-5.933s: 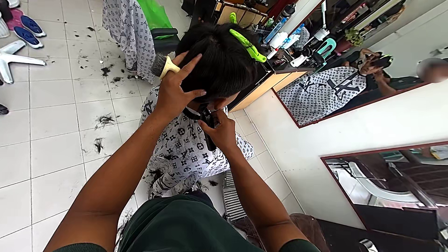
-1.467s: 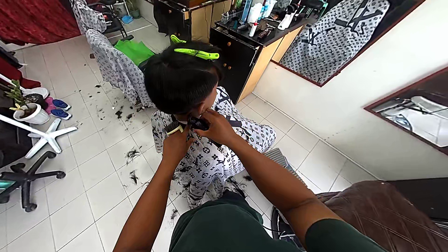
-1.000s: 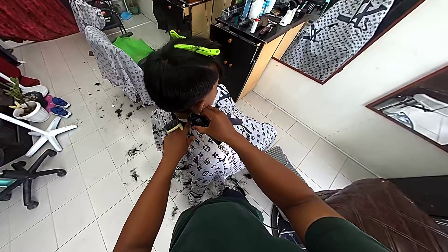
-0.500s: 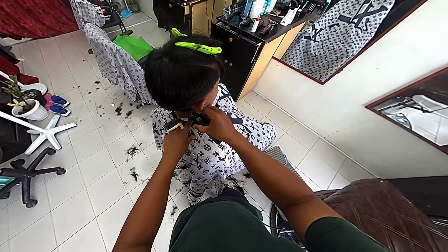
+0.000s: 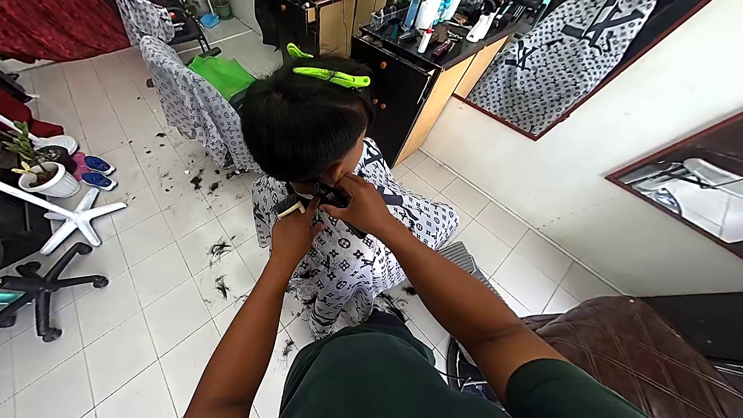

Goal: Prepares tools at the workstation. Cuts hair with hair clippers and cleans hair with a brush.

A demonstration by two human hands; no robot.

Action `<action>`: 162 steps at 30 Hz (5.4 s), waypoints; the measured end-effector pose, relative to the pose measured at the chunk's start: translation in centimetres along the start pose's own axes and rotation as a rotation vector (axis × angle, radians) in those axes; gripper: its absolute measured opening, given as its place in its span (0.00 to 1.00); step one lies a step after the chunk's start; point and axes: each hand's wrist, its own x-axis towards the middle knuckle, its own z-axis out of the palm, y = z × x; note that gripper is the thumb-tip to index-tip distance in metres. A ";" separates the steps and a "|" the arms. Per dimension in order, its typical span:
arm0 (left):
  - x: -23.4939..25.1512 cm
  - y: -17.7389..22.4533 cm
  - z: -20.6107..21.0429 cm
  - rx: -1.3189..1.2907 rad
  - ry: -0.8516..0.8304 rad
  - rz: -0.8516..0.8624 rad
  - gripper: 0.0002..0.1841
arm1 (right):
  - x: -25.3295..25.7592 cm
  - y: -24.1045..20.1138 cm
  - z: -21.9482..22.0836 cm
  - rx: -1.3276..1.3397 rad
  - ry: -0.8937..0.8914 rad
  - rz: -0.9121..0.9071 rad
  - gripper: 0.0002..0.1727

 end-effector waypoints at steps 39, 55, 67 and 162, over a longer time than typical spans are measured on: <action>1.0 1.5 -5.8 -0.718 -0.117 0.502 0.11 | -9.8 2.5 -2.9 0.416 0.090 0.251 0.20; 0.1 3.9 1.7 -0.370 0.622 0.197 0.31 | -2.4 0.9 -6.2 0.405 0.025 0.026 0.22; 0.1 6.9 -0.6 -0.155 0.107 0.016 0.20 | 0.7 -0.5 -4.7 0.151 -0.142 0.048 0.24; 0.4 5.5 -0.1 -0.121 0.353 0.079 0.39 | -2.0 1.5 -3.5 1.020 0.177 0.144 0.14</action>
